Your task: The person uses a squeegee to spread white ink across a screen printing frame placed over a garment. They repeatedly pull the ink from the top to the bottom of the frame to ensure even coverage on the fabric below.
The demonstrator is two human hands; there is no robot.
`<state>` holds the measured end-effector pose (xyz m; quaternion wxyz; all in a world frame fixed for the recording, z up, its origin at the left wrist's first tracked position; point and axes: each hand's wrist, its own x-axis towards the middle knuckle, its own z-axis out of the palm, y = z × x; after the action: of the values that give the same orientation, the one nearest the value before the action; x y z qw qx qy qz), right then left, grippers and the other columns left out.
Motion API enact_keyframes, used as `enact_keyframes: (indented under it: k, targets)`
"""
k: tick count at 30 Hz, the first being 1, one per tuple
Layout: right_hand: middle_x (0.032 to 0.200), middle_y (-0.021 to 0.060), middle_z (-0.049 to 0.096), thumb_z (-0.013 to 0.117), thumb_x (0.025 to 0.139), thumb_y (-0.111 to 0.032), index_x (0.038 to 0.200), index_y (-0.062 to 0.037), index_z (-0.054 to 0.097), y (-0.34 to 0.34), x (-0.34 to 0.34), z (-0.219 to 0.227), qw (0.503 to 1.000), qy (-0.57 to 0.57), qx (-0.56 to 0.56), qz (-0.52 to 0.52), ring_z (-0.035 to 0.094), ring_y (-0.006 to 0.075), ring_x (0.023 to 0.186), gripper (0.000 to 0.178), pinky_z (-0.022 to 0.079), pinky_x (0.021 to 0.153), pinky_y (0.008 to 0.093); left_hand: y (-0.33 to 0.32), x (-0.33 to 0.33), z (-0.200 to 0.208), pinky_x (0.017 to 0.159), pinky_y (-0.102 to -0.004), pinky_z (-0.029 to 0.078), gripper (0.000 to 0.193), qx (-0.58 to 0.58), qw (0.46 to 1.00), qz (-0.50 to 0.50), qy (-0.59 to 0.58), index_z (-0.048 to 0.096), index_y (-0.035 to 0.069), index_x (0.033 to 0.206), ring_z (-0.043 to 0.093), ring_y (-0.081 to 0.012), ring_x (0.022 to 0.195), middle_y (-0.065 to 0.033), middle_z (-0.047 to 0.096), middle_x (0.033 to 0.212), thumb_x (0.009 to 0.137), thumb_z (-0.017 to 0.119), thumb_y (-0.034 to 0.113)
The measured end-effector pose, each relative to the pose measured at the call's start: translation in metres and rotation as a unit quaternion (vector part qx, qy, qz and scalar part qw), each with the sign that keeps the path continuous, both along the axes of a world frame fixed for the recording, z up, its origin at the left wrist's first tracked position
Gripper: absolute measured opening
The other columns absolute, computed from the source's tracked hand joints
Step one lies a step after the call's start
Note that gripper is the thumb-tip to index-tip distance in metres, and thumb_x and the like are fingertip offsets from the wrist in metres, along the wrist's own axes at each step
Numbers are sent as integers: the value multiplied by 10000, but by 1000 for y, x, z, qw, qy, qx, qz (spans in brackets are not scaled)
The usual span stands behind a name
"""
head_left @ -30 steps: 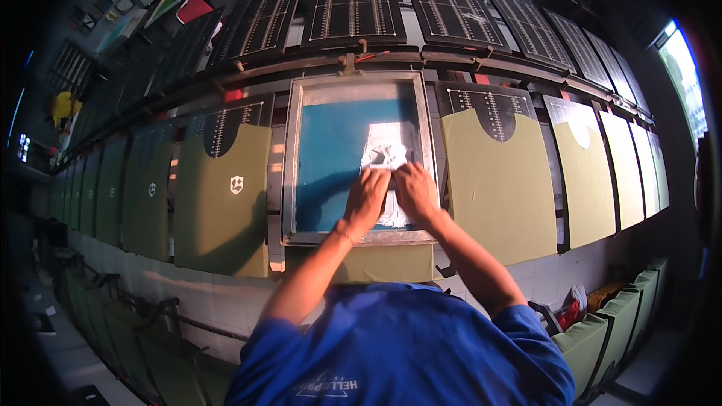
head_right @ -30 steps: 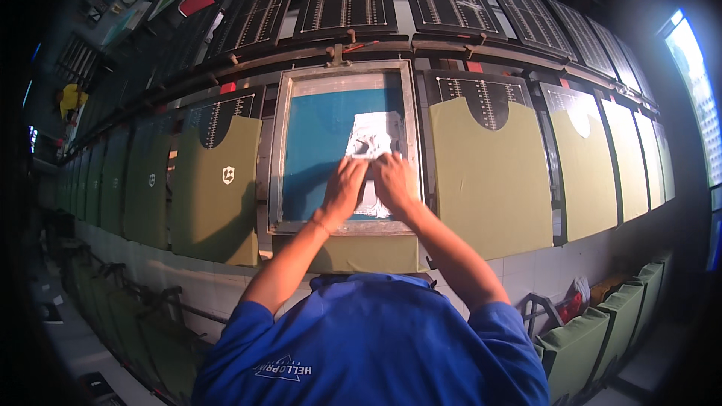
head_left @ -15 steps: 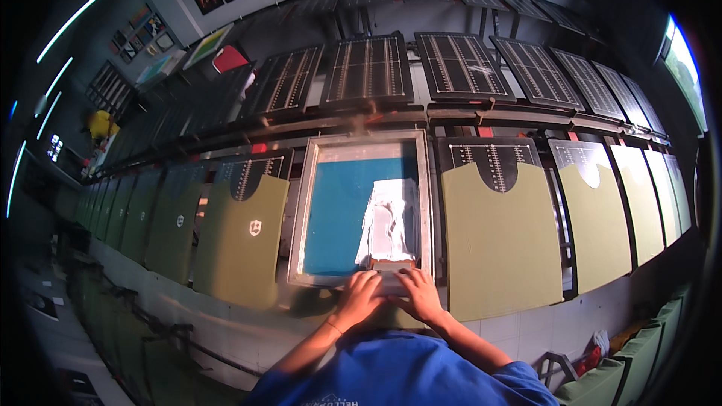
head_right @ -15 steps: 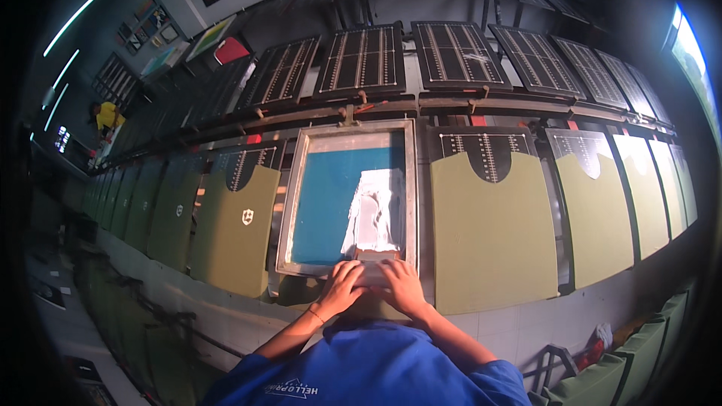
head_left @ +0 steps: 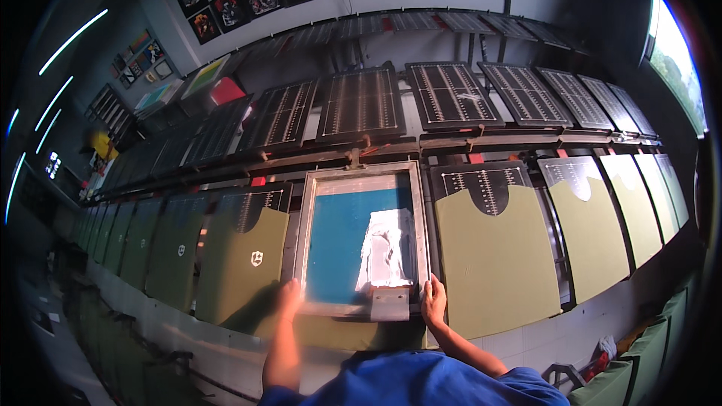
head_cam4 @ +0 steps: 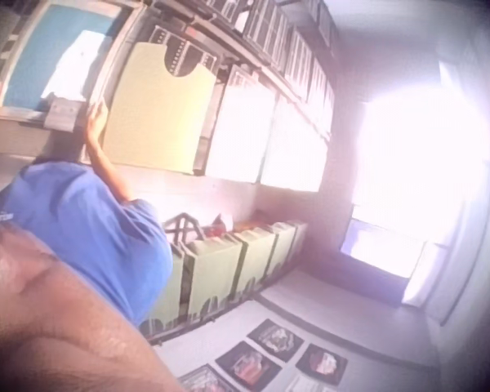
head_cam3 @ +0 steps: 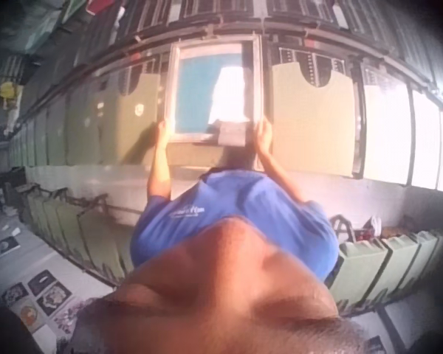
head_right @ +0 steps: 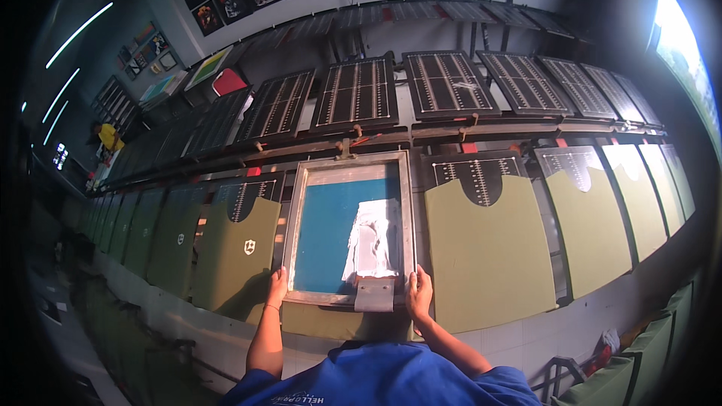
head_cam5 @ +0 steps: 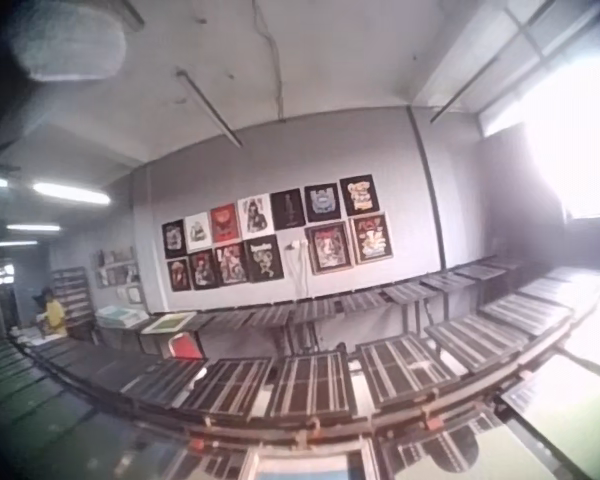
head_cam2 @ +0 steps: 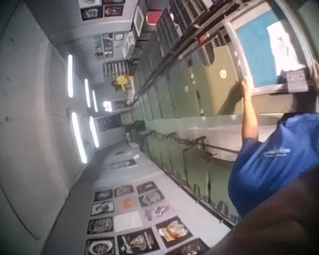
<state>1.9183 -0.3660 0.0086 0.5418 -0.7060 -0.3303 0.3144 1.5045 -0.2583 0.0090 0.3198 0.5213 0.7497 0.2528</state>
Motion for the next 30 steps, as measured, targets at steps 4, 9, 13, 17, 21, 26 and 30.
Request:
enact_keyframes:
  k: [4, 9, 13, 17, 21, 26, 30]
  targets:
    - [1136, 180, 619, 544, 1020, -231, 1349, 7, 552, 0, 3, -2, 1000, -10, -23, 14, 613, 254, 1020, 407, 477, 907, 351, -1, 12, 13, 955, -476, 465, 536, 39, 999, 16, 17, 660, -25, 1155, 610, -422, 1109, -265, 648, 1166, 1012, 406, 424]
    - [1046, 143, 621, 534, 1027, -237, 1345, 19, 559, -5, 11, 14, 995, -78, 14, 57, 596, 205, 927, 409, 477, 823, 315, -6, 15, 54, 978, -445, 461, 548, 17, 999, -33, 36, 628, -73, 1186, 593, -422, 1146, -285, 627, 1207, 1007, 435, 407]
    - [1137, 156, 654, 532, 1029, -211, 1329, 42, 562, -14, 26, 30, 997, -37, 13, 71, 606, 193, 1034, 394, 470, 908, 313, -22, 26, 79, 1005, -401, 451, 543, 2, 998, 10, -62, 598, -108, 1225, 605, -358, 1182, -285, 623, 1245, 1011, 468, 374]
    - [1217, 115, 642, 524, 1026, -146, 1360, 62, 535, -48, 88, 40, 997, 30, 24, 70, 583, 167, 1121, 393, 435, 988, 285, -63, 84, 76, 806, -418, 468, 370, 155, 979, 38, -123, 646, -33, 972, 635, -300, 905, -211, 668, 973, 1002, 493, 303]
    - [1280, 112, 628, 526, 1019, -123, 1378, 70, 519, -91, 189, 56, 997, 49, 33, 40, 584, 155, 1134, 408, 442, 990, 267, -87, 171, 59, 726, -451, 437, 366, 90, 988, 11, -121, 588, 4, 840, 569, -317, 759, -195, 590, 807, 995, 466, 313]
    - [1283, 127, 633, 539, 1009, -130, 1385, 79, 506, -129, 310, 82, 997, 40, 64, 18, 596, 161, 1129, 431, 449, 990, 271, -102, 309, 45, 728, -466, 483, 415, 139, 984, -21, -112, 626, -10, 1001, 628, -396, 819, -244, 642, 893, 1016, 442, 361]
    - [1238, 108, 649, 542, 1007, -139, 1384, 63, 517, -142, 392, 88, 996, 52, 58, 36, 607, 140, 1082, 428, 466, 951, 257, -115, 386, 46, 857, -429, 441, 407, 78, 982, -26, -168, 583, -10, 1072, 551, -315, 926, -203, 589, 968, 1042, 461, 376]
